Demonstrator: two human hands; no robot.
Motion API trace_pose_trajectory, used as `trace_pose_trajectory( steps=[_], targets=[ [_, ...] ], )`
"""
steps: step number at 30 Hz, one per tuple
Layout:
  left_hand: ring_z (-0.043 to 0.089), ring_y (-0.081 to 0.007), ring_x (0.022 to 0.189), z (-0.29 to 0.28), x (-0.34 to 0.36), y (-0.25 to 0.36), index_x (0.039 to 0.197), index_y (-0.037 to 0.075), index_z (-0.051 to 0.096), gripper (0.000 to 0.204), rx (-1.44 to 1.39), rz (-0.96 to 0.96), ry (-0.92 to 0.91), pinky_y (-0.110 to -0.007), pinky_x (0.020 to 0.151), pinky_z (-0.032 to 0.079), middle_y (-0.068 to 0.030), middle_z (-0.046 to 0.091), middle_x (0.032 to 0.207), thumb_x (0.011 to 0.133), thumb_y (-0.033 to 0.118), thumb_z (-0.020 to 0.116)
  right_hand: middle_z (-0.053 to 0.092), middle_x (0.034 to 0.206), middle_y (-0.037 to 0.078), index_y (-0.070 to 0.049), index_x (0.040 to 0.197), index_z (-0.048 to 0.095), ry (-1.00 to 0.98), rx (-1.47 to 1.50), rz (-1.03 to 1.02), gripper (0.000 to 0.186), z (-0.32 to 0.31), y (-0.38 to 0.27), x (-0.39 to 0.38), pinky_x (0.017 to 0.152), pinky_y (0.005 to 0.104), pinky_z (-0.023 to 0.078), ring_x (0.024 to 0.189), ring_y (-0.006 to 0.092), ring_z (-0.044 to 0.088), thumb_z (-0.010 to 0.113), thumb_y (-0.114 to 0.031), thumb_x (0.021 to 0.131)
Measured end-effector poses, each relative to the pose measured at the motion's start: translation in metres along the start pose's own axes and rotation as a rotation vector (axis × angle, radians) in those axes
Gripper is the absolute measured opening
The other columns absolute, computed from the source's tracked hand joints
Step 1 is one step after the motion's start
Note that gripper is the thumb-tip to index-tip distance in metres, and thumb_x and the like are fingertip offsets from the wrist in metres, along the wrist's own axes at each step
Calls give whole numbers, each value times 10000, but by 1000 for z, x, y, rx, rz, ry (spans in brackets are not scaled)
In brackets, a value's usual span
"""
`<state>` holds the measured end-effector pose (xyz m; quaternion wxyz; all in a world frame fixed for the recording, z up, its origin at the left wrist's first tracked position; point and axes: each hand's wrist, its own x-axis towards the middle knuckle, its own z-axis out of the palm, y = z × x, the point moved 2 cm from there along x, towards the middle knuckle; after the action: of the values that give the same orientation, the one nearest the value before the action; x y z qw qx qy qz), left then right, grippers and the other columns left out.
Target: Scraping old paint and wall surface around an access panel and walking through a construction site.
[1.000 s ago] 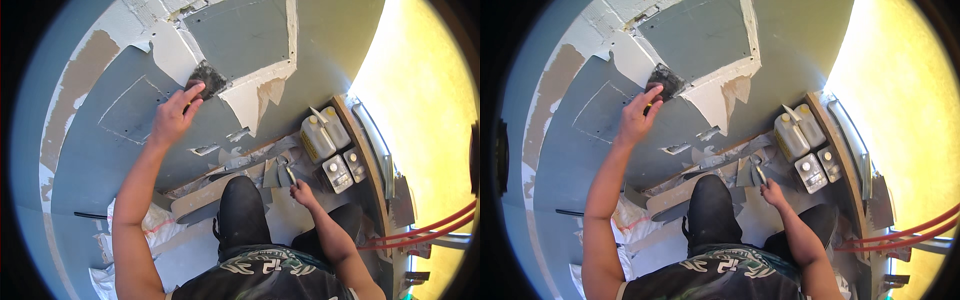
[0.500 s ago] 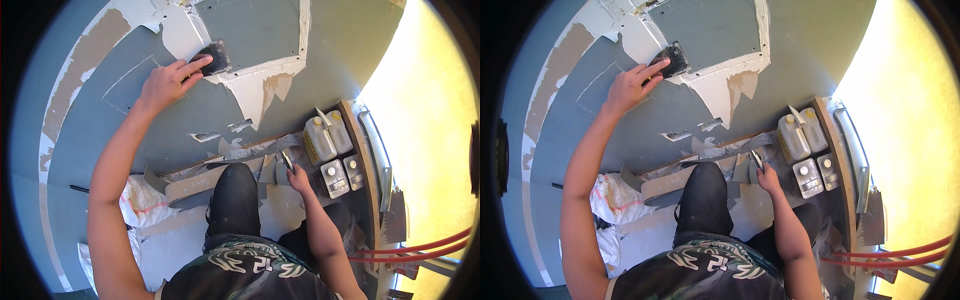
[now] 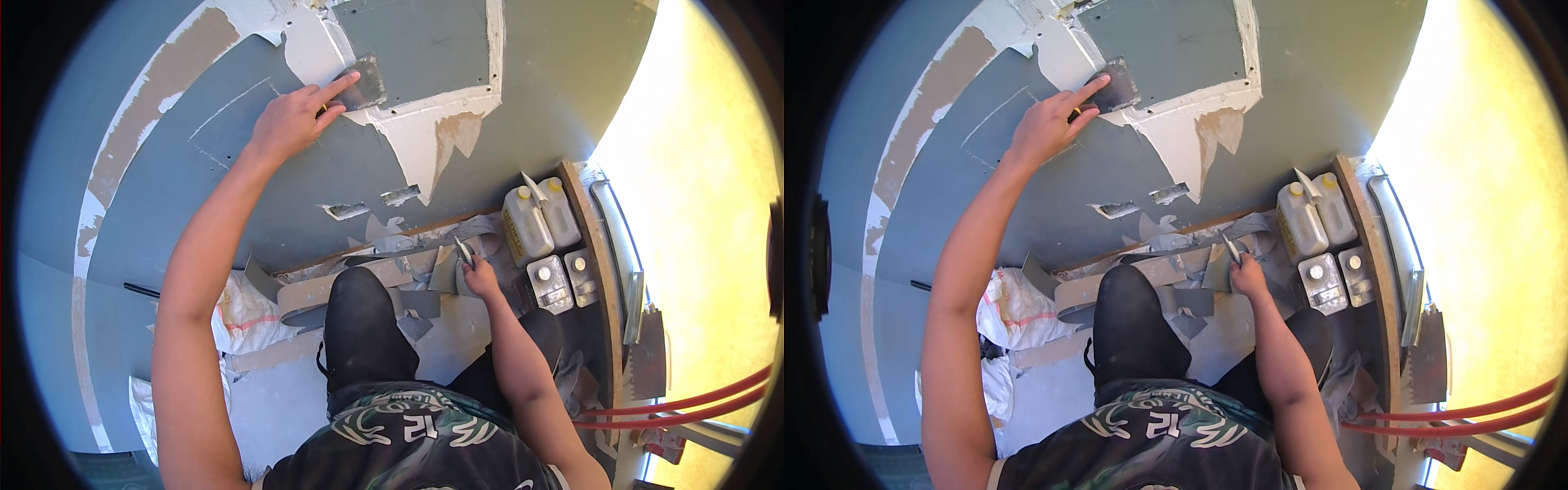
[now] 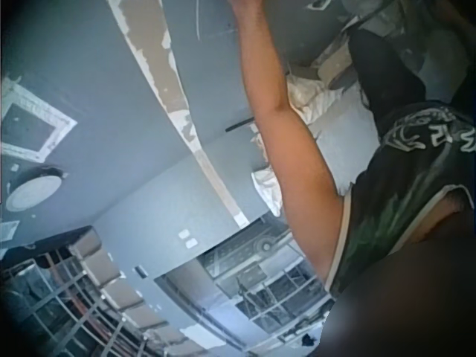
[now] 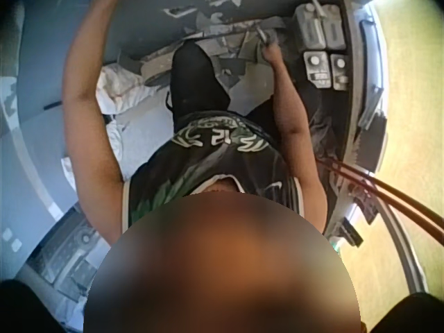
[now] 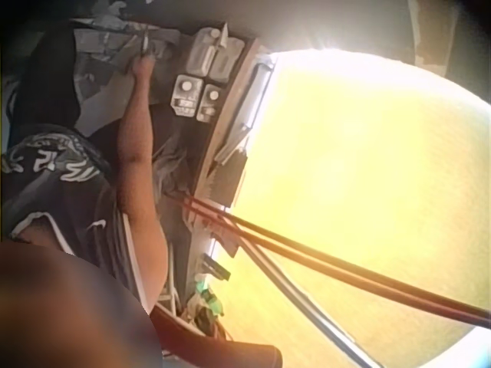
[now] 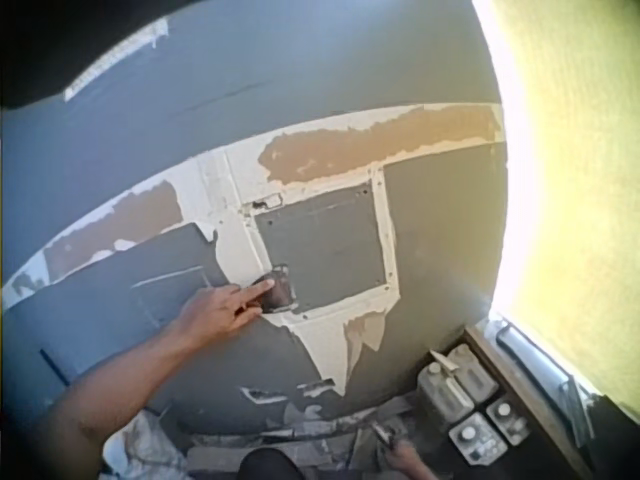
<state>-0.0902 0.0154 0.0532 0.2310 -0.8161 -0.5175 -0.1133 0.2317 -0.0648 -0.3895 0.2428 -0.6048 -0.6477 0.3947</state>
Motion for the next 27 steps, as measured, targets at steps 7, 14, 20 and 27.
trace_pose_trajectory(
  steps=[7, 14, 20, 27],
  targets=[
    [656, -272, 675, 0, -1, 19, 1517, 441, 428, 559, 161, -112, 11, -404, 615, 572, -51, 586, 852, 999, 334, 607, 677, 1122, 321, 19, 1192, 639, -160, -43, 59, 360, 3, 4, -10, 961, 509, 499, 1107, 470, 642, 611, -217, 923],
    [660, -266, 713, 12, -6, 19, 1514, 427, 442, 565, 74, -128, 148, -415, 613, 573, -32, 557, 952, 991, 308, 616, 683, 1108, 300, 15, 1142, 641, -134, -39, 47, 339, 12, 4, -5, 942, 501, 500, 1093, 469, 644, 628, -250, 930],
    [652, -251, 716, 11, -4, 20, 1503, 442, 455, 559, 96, -134, 99, -404, 609, 572, -32, 546, 942, 986, 314, 627, 685, 1097, 299, 11, 1150, 635, -112, -56, 13, 345, 10, 12, -3, 940, 500, 500, 1088, 467, 648, 632, -254, 929],
    [631, -255, 694, 7, -1, 16, 1503, 448, 454, 562, 68, -123, 101, -398, 604, 569, -30, 529, 922, 986, 316, 629, 688, 1102, 310, 14, 1154, 656, -186, -65, 118, 355, 15, 14, -6, 963, 507, 499, 1100, 466, 647, 624, -248, 918]
  ],
)
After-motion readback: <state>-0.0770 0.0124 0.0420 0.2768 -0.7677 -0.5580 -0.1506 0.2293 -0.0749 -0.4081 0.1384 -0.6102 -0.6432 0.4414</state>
